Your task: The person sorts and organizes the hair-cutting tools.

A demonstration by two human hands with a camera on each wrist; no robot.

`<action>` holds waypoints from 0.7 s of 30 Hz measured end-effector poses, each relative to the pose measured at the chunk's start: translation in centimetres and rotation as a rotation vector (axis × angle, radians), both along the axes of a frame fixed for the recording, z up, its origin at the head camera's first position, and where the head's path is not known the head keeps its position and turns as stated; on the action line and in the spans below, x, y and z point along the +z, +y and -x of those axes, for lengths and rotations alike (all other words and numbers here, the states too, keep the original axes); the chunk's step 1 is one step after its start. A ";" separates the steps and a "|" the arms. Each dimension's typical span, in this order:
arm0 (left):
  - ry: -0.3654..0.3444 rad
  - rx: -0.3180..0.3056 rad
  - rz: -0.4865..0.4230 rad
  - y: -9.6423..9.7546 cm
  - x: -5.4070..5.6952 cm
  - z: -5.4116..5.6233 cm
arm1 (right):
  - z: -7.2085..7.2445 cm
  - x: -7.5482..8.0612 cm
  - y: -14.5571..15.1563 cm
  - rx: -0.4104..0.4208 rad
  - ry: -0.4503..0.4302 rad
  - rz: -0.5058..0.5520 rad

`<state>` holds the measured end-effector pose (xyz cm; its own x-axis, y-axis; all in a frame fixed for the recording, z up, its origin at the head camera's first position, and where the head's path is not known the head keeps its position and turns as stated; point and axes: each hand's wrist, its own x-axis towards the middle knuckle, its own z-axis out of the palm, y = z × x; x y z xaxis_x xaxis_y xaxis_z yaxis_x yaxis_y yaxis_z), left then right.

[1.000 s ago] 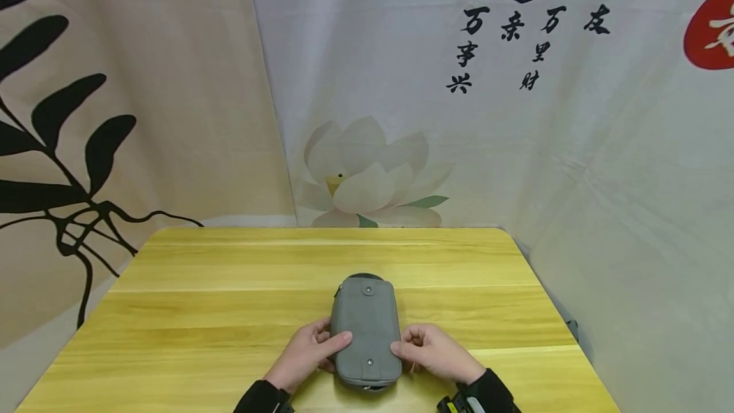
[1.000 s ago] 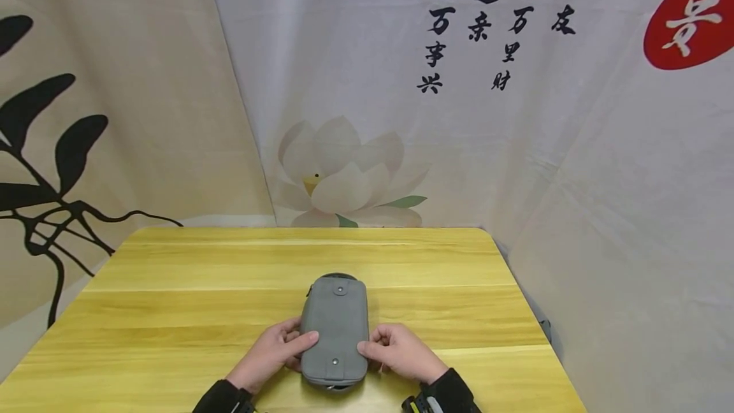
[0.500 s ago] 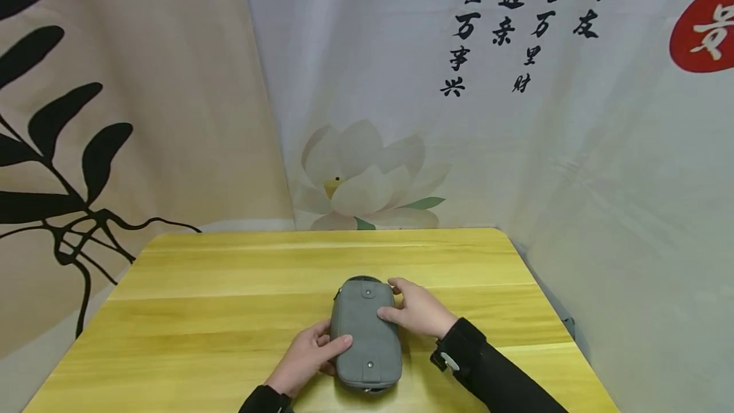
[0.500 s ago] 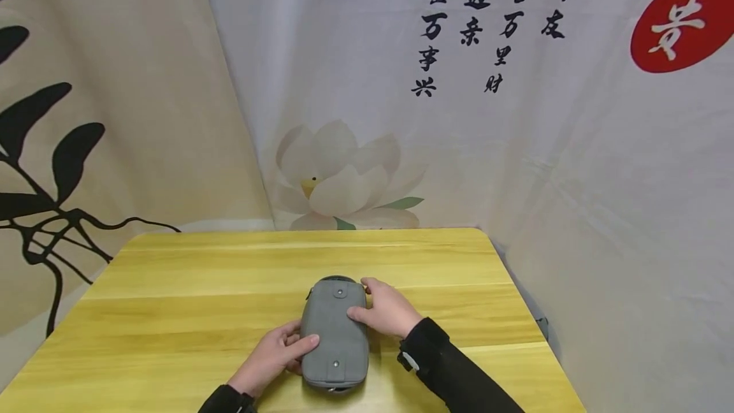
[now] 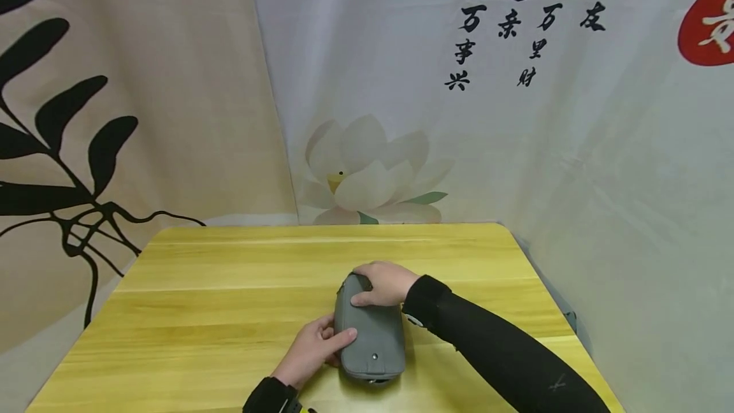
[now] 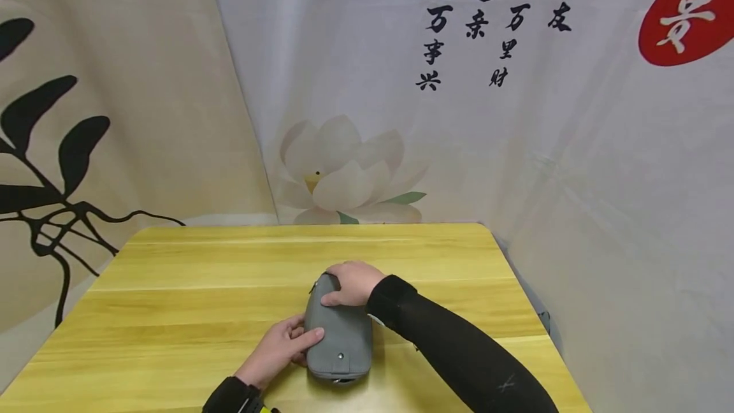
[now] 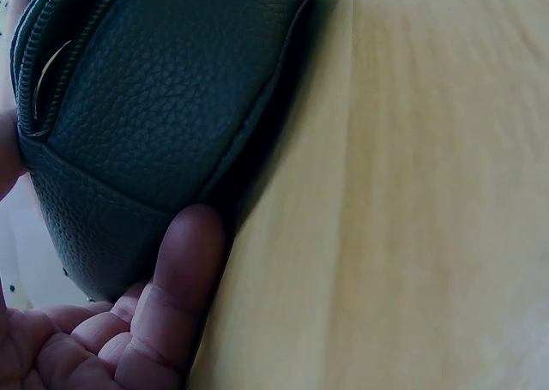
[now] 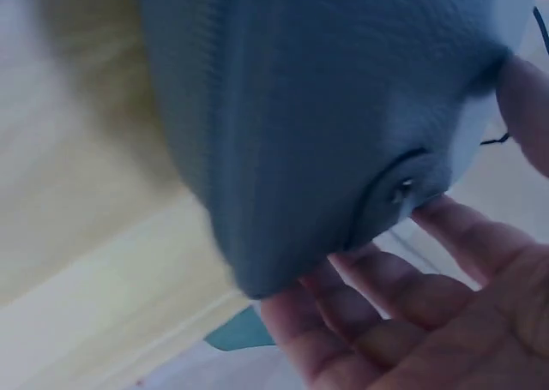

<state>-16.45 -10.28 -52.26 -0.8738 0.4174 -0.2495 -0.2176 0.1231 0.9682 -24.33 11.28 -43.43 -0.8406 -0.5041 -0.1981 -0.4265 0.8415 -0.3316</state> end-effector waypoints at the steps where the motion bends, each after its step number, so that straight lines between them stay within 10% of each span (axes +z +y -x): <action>1: 0.000 0.001 0.001 0.0 0.0 0.0 | 0.1 0.2 -0.4 0.016 0.013 -0.021; 12: 0.013 0.004 -0.003 -0.1 -0.5 0.4 | -0.8 1.5 -4.8 0.206 0.250 -0.184; 21: 0.025 0.013 -0.008 -0.2 -0.7 0.3 | -0.7 1.9 -6.9 0.290 0.263 -0.285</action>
<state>-16.76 -10.48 -52.93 -0.8850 0.4081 -0.2242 -0.1948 0.1128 0.9743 -23.58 4.38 -41.51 -0.7135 -0.6818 -0.1617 -0.6955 0.7170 0.0457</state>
